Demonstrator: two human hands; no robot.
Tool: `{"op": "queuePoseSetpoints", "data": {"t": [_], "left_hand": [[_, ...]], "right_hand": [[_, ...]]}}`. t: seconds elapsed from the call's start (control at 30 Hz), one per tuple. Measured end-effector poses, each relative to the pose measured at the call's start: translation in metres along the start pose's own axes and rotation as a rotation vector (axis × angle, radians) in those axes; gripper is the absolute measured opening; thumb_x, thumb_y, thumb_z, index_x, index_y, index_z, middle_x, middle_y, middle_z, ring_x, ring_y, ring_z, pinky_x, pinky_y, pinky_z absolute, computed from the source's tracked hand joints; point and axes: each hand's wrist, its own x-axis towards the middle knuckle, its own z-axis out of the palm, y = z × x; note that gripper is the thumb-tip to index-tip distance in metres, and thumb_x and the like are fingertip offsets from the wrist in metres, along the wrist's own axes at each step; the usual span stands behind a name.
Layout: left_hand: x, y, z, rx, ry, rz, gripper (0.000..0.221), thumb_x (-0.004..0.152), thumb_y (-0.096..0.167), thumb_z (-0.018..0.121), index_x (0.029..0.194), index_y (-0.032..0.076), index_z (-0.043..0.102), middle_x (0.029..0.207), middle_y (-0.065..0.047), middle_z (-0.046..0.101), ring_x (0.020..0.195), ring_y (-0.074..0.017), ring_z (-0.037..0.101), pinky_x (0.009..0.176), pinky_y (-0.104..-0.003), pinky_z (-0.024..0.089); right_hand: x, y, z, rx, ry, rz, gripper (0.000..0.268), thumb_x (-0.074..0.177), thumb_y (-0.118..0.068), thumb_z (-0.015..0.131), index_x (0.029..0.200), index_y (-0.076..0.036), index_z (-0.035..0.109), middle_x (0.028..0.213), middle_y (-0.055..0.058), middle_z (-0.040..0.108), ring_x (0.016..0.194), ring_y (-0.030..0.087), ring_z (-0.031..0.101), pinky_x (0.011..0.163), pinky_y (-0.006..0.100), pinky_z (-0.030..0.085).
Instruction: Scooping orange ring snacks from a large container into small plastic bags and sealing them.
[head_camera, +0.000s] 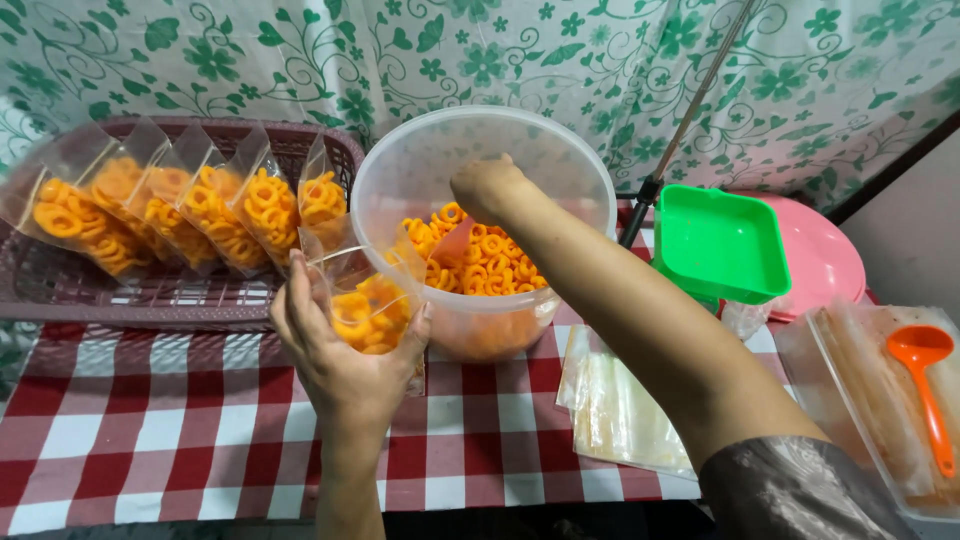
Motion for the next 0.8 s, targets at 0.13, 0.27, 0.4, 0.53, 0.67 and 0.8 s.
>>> {"op": "queuePoseSetpoints", "data": {"t": [0.13, 0.27, 0.4, 0.53, 0.67, 0.8], "left_hand": [[-0.002, -0.001, 0.004, 0.017, -0.017, -0.017, 0.111, 0.077, 0.049, 0.085, 0.158, 0.000, 0.026, 0.147, -0.027, 0.036, 0.139, -0.0421, 0.055, 0.113, -0.055, 0.053], [-0.003, 0.002, 0.004, 0.042, -0.015, -0.046, 0.111, 0.076, 0.048, 0.086, 0.157, -0.001, 0.028, 0.148, -0.028, 0.036, 0.137, -0.0419, 0.056, 0.112, -0.055, 0.052], [-0.005, 0.002, 0.003, 0.046, -0.018, -0.055, 0.114, 0.074, 0.050, 0.087, 0.158, 0.000, 0.027, 0.149, -0.028, 0.036, 0.138, -0.0418, 0.055, 0.113, -0.055, 0.051], [-0.005, 0.001, 0.002, -0.020, -0.027, -0.065, 0.112, 0.075, 0.045, 0.086, 0.158, -0.001, 0.026, 0.150, -0.028, 0.033, 0.141, -0.0435, 0.054, 0.115, -0.055, 0.051], [-0.004, 0.002, -0.002, 0.013, -0.031, -0.068, 0.112, 0.075, 0.046, 0.086, 0.157, -0.001, 0.027, 0.149, -0.028, 0.035, 0.140, -0.0434, 0.052, 0.114, -0.056, 0.050], [-0.005, 0.003, -0.004, 0.027, -0.048, -0.092, 0.113, 0.074, 0.046, 0.087, 0.158, 0.001, 0.026, 0.149, -0.029, 0.034, 0.141, -0.0430, 0.050, 0.113, -0.057, 0.050]], "right_hand": [[0.015, 0.003, 0.009, -0.025, 0.081, 0.001, 0.033, 0.100, 0.003, 0.040, 0.087, -0.005, 0.070, 0.094, 0.007, 0.073, 0.090, 0.031, 0.069, 0.113, 0.068, 0.035], [0.023, 0.007, 0.014, -0.130, 0.125, 0.102, 0.026, 0.101, -0.010, 0.051, 0.104, -0.017, 0.075, 0.108, 0.001, 0.075, 0.098, 0.028, 0.070, 0.094, 0.049, 0.046], [0.012, -0.001, 0.015, -0.029, -0.033, 0.147, 0.030, 0.108, -0.016, 0.045, 0.119, -0.015, 0.073, 0.120, 0.003, 0.072, 0.108, 0.029, 0.069, 0.095, 0.047, 0.050], [-0.003, -0.006, 0.005, -0.055, -0.108, 0.059, 0.022, 0.103, -0.012, 0.055, 0.115, -0.012, 0.074, 0.115, 0.002, 0.074, 0.102, 0.026, 0.070, 0.087, 0.044, 0.056], [-0.020, -0.006, -0.013, -0.043, -0.215, 0.024, 0.022, 0.099, -0.010, 0.049, 0.107, -0.011, 0.070, 0.116, 0.004, 0.072, 0.112, 0.026, 0.064, 0.122, 0.059, 0.018], [-0.041, -0.007, -0.033, 0.007, -0.309, 0.062, 0.038, 0.105, -0.023, 0.043, 0.134, -0.014, 0.065, 0.130, 0.001, 0.067, 0.130, 0.021, 0.055, 0.130, 0.058, 0.004]]}}
